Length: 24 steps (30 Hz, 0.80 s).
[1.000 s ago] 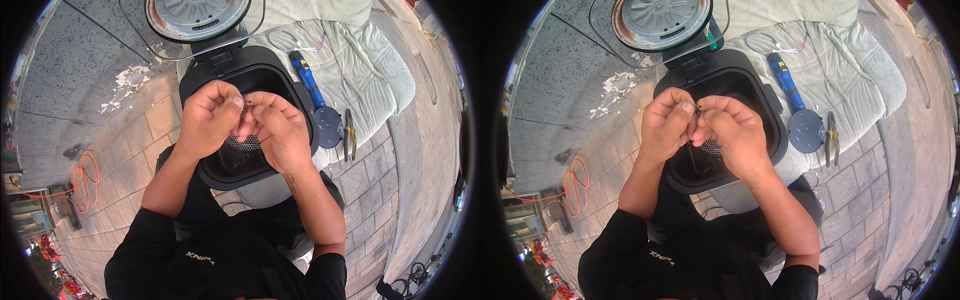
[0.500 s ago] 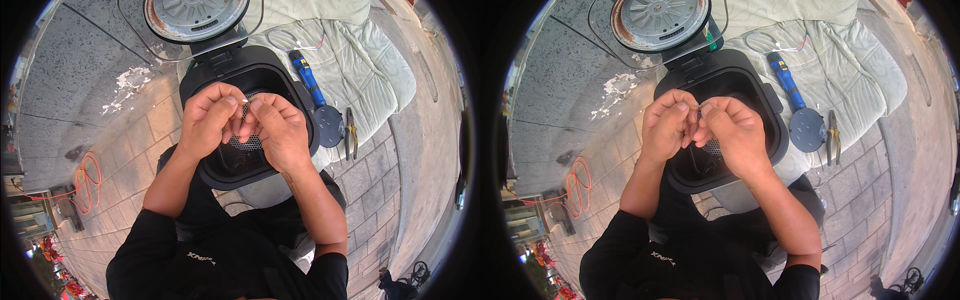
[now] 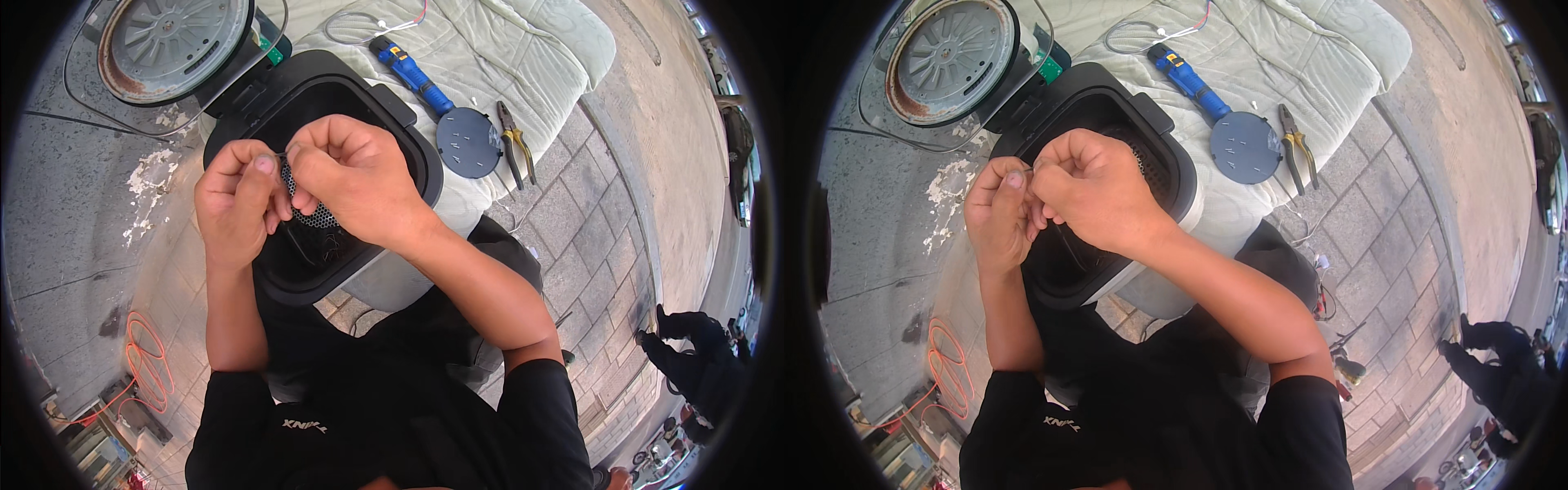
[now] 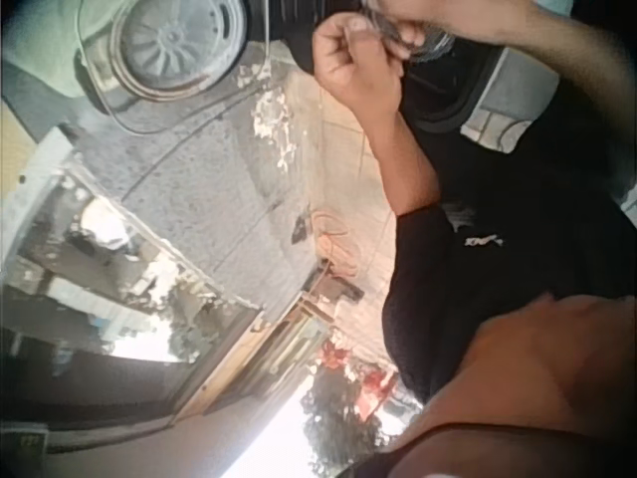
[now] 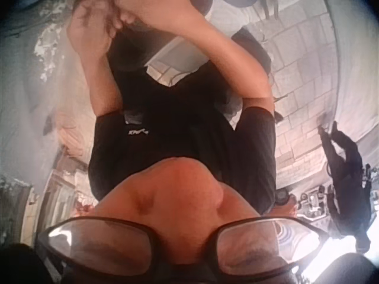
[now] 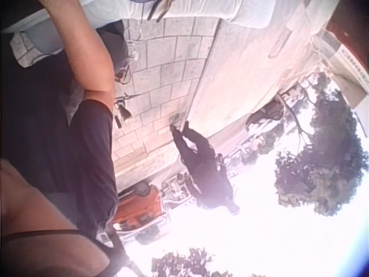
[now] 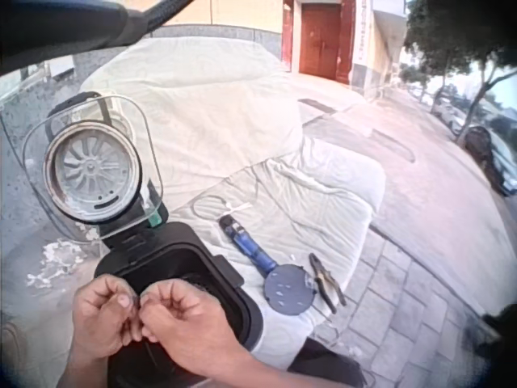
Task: The person disassembles a small white appliance, likely an air fryer, by removing the lid and internal basket. They handle the internal components, including a mesh filter and wiring, and use a screwdriver to manipulate parts within the unit.
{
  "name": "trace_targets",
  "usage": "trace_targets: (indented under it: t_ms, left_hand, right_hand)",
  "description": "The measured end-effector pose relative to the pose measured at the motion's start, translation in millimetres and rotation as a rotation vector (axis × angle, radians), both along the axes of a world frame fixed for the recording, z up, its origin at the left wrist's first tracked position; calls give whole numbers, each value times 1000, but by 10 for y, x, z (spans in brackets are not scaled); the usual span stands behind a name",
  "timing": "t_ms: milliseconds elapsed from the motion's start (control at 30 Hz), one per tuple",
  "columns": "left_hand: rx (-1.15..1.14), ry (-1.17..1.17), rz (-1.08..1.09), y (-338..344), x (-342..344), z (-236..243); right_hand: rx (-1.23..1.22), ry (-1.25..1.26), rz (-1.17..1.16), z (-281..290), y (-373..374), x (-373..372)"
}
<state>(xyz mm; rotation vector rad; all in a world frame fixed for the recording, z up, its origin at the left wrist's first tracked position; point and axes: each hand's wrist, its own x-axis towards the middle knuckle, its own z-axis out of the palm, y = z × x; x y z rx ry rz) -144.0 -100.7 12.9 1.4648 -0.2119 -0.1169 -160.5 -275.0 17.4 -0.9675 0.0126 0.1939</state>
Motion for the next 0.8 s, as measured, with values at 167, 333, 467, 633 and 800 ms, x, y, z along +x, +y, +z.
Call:
trace_targets:
  t_ms: [167, 333, 467, 633, 800]
  left_hand:
    - [-79, -57, 24, 124, 79, -16]
    - [-120, -100, 154, 235, 155, -41]
    - [-206, -128, 213, 271, 223, 26]
    - [-191, -149, 223, 232, 261, -37]
    - [-163, -160, 229, 173, 283, -71]
  right_hand:
    - [-245, -133, -237, 276, -664, 45]
    - [-837, -1, -492, 112, -1563, -97]
    - [-1232, 147, -308, -527, -1864, -138]
    - [-1467, 229, -30, -1094, -2093, -104]
    - [-1491, 282, 117, -1201, -2188, -22]
